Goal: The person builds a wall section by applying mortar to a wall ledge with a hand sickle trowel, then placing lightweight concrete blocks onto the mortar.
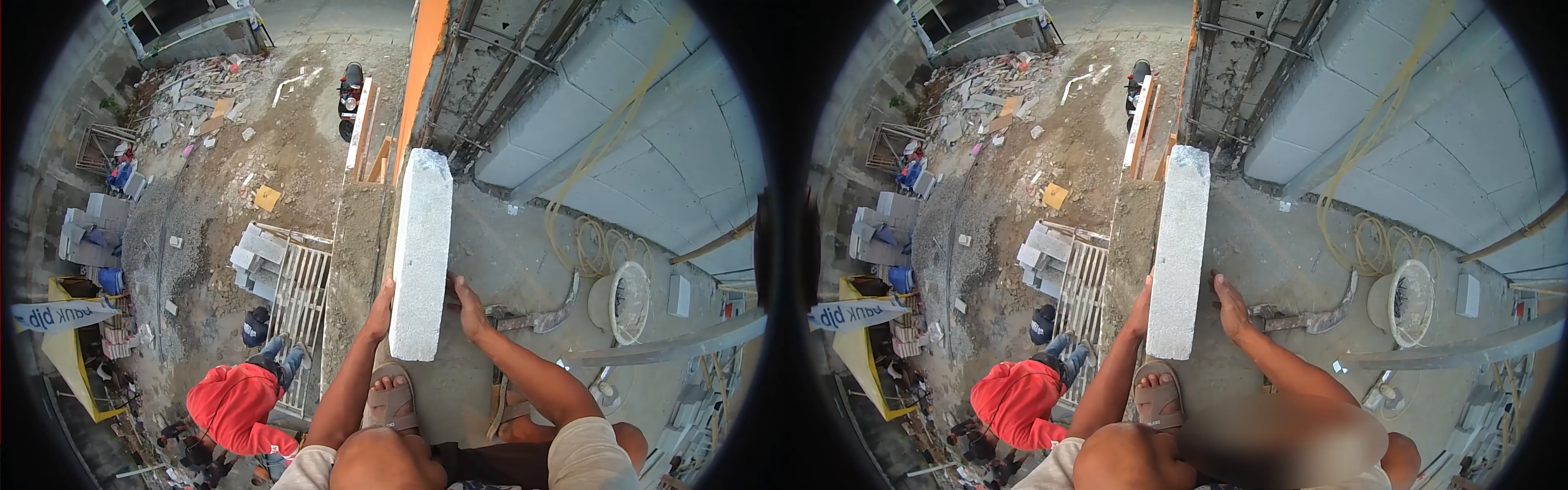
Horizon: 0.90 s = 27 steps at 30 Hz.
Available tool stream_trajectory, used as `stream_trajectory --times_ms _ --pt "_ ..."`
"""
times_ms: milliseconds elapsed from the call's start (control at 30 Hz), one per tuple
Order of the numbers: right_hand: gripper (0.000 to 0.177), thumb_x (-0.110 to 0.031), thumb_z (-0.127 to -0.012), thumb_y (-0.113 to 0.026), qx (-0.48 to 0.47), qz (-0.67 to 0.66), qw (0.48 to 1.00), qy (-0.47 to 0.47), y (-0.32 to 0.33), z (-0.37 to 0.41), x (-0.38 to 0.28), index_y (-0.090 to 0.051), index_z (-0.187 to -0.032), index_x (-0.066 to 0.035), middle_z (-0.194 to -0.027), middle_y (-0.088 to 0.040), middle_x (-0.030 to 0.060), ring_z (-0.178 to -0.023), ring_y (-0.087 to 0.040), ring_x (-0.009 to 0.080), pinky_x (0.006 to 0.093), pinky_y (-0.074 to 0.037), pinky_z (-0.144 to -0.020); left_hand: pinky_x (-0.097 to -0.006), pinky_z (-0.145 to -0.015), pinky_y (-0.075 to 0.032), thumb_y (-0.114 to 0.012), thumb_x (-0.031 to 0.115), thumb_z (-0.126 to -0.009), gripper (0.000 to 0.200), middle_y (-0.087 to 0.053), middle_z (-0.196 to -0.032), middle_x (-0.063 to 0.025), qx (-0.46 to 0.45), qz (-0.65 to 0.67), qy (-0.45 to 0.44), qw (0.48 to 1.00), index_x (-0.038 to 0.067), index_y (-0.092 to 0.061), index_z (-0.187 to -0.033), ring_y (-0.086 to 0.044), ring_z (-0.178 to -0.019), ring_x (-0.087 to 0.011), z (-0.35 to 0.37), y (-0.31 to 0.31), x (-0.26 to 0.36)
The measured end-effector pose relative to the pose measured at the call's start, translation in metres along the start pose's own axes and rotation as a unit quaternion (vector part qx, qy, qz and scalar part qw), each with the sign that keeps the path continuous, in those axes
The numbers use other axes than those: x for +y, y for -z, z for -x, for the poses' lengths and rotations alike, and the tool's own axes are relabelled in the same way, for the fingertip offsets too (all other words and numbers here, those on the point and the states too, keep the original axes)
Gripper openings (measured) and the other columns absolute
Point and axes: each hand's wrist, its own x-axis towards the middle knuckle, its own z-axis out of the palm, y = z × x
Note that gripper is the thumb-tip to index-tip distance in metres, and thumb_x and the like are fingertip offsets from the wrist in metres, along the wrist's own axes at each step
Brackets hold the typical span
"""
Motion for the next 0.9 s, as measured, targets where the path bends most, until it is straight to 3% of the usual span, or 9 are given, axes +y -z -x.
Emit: stream_trajectory --times_ms 67,167,200,267,367,433,567,633,900 --pt "0.076 -0.06 -0.1 -0.033 0.063 -0.157 0.982 0.09 -0.029 -0.008 0.027 -0.039 -0.146 0.0 -0.133 -0.057 0.0139 -0.126 -0.052 0.0257 0.0405 -0.044 -0.101 -0.0355 -0.118 -0.02 -0.029 0.054 -0.104 0.08 -0.02 -0.159 -0.0167 -0.007 0.025 0.006 1.0 -0.006 -0.009 -0.154 -0.021 -0.146 -0.0238 0.001 0.0 0.001" --pt "0.074 -0.058 -0.102 -0.031 -0.004 -0.126 0.974 0.189 -0.051 -0.01 0.075 -0.035 -0.149 -0.001 -0.147 -0.044 0.018 -0.136 -0.041 0.0268 0.0391 -0.033 -0.112 -0.0348 -0.114 -0.027 -0.028 0.053 -0.105 0.074 -0.031 -0.154 -0.0124 -0.009 0.063 0.048 0.997 0.001 -0.014 -0.155 -0.033 -0.139 -0.0214 0.003 -0.002 0.004" --pt "0.074 -0.058 -0.102 -0.031 -0.005 -0.128 0.974 0.188 -0.059 -0.008 0.08 -0.035 -0.149 -0.001 -0.147 -0.044 0.018 -0.136 -0.041 0.0268 0.0391 -0.033 -0.112 -0.0347 -0.113 -0.03 -0.029 0.053 -0.105 0.072 -0.033 -0.152 -0.0114 -0.015 0.069 0.047 0.996 0.003 -0.016 -0.155 -0.036 -0.137 -0.0208 0.001 0.001 0.0" --pt "0.072 -0.06 -0.102 -0.031 -0.058 -0.367 0.926 0.071 -0.079 0.008 0.072 -0.037 -0.147 -0.003 -0.141 -0.049 0.0134 -0.129 -0.049 0.0227 0.0373 -0.041 -0.105 -0.0346 -0.111 -0.032 -0.029 0.053 -0.105 0.07 -0.036 -0.15 -0.0103 -0.019 0.073 0.049 0.996 0.006 -0.018 -0.156 -0.039 -0.134 -0.0203 0.003 0.0 0.001" --pt "0.07 -0.06 -0.102 -0.031 -0.079 -0.402 0.908 0.088 -0.085 0.015 0.063 -0.041 -0.144 -0.006 -0.134 -0.054 0.0089 -0.12 -0.056 0.0188 0.0348 -0.046 -0.1 -0.0348 -0.111 -0.032 -0.028 0.053 -0.105 0.071 -0.036 -0.15 -0.0109 -0.034 0.116 0.061 0.991 0.005 -0.018 -0.155 -0.04 -0.134 -0.0207 0.002 -0.004 0.002" --pt "0.069 -0.061 -0.101 -0.031 -0.054 -0.405 0.909 0.083 -0.091 0.021 0.056 -0.041 -0.143 -0.007 -0.132 -0.056 0.0084 -0.118 -0.057 0.0188 0.0353 -0.047 -0.099 -0.0397 -0.093 -0.054 -0.025 0.059 -0.103 0.072 -0.062 -0.126 -0.0158 0.025 0.099 0.029 0.994 0.001 -0.046 -0.141 -0.065 -0.108 -0.0253 -0.001 -0.003 -0.006" --pt "0.068 -0.061 -0.101 -0.031 -0.045 -0.413 0.907 0.066 -0.091 0.027 0.062 -0.043 -0.142 -0.007 -0.129 -0.058 0.0078 -0.116 -0.059 0.0189 0.036 -0.048 -0.099 -0.0388 -0.093 -0.054 -0.025 0.059 -0.103 0.071 -0.062 -0.125 -0.0153 0.042 0.055 0.001 0.998 0.002 -0.046 -0.14 -0.065 -0.108 -0.0241 0.003 0.003 -0.015" --pt "0.068 -0.06 -0.101 -0.032 -0.062 -0.42 0.903 0.058 -0.085 0.026 0.066 -0.043 -0.142 -0.006 -0.128 -0.059 0.0078 -0.115 -0.059 0.019 0.0361 -0.048 -0.098 -0.035 -0.114 -0.028 -0.03 0.05 -0.105 0.072 -0.03 -0.155 -0.0132 0.008 0.087 0.056 0.995 0.002 -0.014 -0.156 -0.033 -0.14 -0.0219 0.007 0.002 -0.01" --pt "0.059 -0.05 -0.104 -0.035 -0.084 -0.446 0.887 0.088 -0.072 -0.008 0.085 -0.049 -0.137 -0.004 -0.122 -0.062 0.009 -0.107 -0.064 0.0206 0.0363 -0.052 -0.092 -0.035 -0.117 -0.022 -0.032 0.053 -0.104 0.078 -0.022 -0.158 -0.0162 -0.002 0.061 0.013 0.998 -0.004 -0.014 -0.154 -0.024 -0.145 -0.0238 -0.004 -0.011 0.005"
